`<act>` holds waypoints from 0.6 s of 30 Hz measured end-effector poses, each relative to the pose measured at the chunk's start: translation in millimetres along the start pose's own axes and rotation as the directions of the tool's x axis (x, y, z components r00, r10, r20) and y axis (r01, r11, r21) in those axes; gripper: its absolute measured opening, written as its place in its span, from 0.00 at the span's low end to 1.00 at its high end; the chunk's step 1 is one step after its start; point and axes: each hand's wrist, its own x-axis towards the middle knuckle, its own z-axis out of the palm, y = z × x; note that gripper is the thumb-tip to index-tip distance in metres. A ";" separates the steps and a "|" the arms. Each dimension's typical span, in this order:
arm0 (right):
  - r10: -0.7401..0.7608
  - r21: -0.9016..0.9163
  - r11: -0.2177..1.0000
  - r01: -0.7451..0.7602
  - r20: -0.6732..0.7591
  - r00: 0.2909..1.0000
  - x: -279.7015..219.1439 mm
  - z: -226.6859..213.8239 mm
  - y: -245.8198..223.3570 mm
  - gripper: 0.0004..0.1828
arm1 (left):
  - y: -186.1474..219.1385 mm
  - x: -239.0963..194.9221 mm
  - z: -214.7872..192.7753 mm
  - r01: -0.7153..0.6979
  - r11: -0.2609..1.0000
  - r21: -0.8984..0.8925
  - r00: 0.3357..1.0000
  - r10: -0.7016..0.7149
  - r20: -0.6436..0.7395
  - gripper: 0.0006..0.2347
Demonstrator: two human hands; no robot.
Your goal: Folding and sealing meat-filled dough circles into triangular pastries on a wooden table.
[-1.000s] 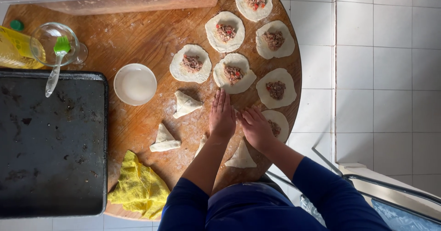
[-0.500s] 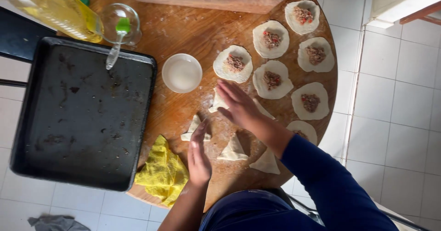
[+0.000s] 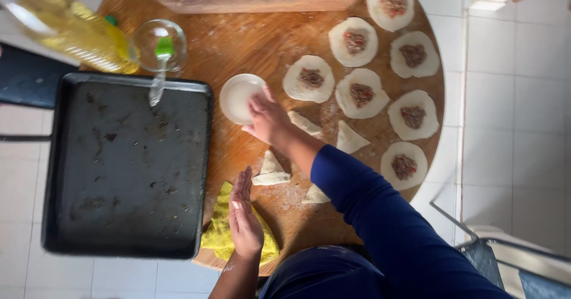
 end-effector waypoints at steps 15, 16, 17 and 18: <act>-0.036 0.326 0.917 0.231 -0.509 0.860 -334.8 76.0 177.9 0.42 | -70.1 -22.4 150.1 0.018 0.991 0.130 0.958 -0.054 0.281 0.27; -0.037 0.332 0.914 0.234 -0.505 0.862 -350.8 84.1 190.3 0.42 | -80.9 -29.1 162.6 0.023 0.991 0.134 0.959 -0.060 0.276 0.27; 0.008 0.347 0.918 0.190 -0.496 0.868 -366.9 92.3 203.0 0.45 | -92.0 -35.7 175.1 0.038 0.984 0.174 0.944 -0.093 0.316 0.27; 0.051 0.357 0.923 0.146 -0.489 0.871 -381.4 100.1 218.9 0.48 | -104.8 -39.7 189.5 0.046 0.977 0.210 0.926 -0.120 0.357 0.27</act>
